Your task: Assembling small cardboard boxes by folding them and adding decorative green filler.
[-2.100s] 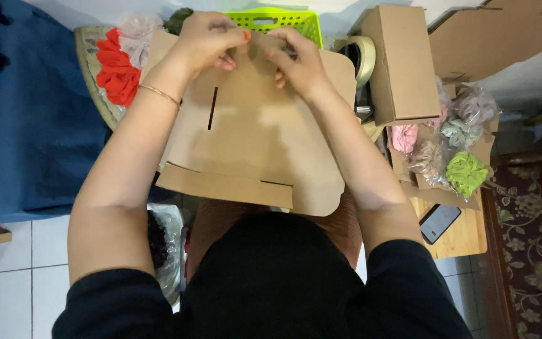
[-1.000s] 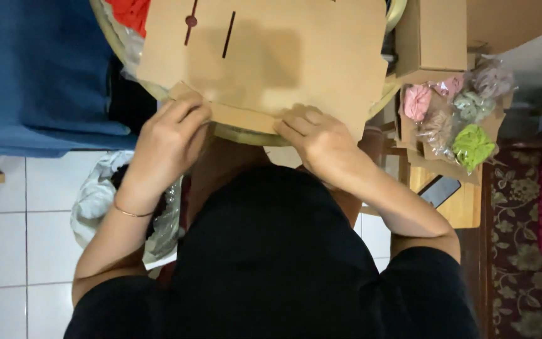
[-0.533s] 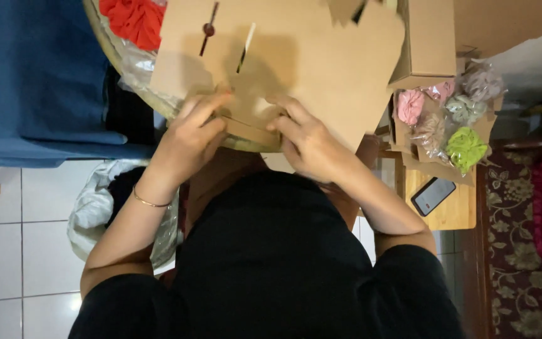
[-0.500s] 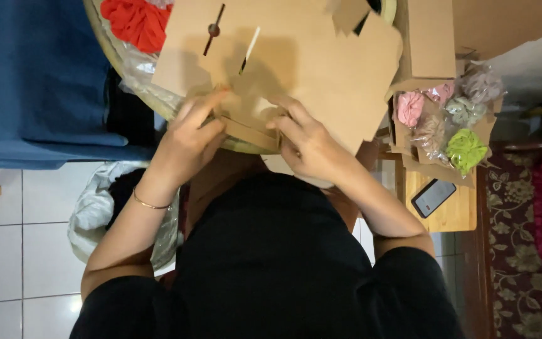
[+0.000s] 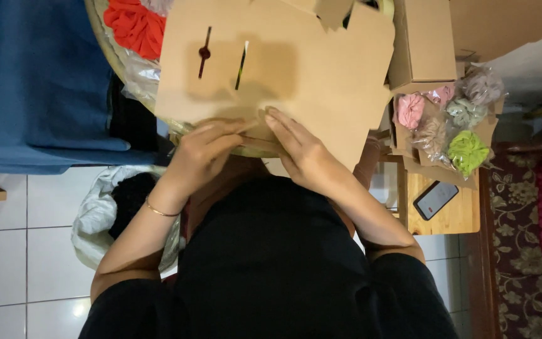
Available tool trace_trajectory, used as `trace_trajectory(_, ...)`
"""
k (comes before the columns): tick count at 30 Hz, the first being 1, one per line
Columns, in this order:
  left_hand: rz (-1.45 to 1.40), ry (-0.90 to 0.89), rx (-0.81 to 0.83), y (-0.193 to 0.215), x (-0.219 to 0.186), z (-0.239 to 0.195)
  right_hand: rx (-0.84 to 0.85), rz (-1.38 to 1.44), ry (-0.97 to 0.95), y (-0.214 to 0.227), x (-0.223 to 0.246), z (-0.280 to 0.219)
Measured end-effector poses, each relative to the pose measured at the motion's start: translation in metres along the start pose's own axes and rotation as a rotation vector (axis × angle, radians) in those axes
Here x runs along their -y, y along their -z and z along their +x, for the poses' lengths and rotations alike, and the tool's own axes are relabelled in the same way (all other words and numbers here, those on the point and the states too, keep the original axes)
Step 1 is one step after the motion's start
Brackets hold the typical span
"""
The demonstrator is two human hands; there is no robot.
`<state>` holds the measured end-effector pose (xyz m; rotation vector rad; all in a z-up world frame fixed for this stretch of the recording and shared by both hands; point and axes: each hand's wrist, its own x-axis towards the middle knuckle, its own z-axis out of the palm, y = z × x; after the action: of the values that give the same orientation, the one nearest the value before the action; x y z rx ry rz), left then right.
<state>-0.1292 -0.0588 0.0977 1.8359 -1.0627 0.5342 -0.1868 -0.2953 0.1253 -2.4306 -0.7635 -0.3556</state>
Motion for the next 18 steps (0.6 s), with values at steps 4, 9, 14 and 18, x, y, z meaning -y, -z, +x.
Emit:
trace_trajectory(4, -0.16, 0.1, 0.074, 0.002, -0.008, 0.005, 0.049, -0.017, 0.018, 0.0, -0.005, -0.002)
trace_trajectory(9, 0.076, 0.299, -0.412, 0.014, 0.017, -0.027, 0.01, 0.089, -0.012, 0.015, 0.008, 0.006)
trace_trajectory(14, -0.332, 0.713, -0.69, -0.009, 0.054, -0.056, 0.033, 0.13, 0.052, 0.017, -0.01, -0.001)
trace_trajectory(18, -0.641, 0.979, -0.661, -0.022, 0.035, -0.03, -0.03, 0.335, 0.089, 0.014, -0.031, 0.01)
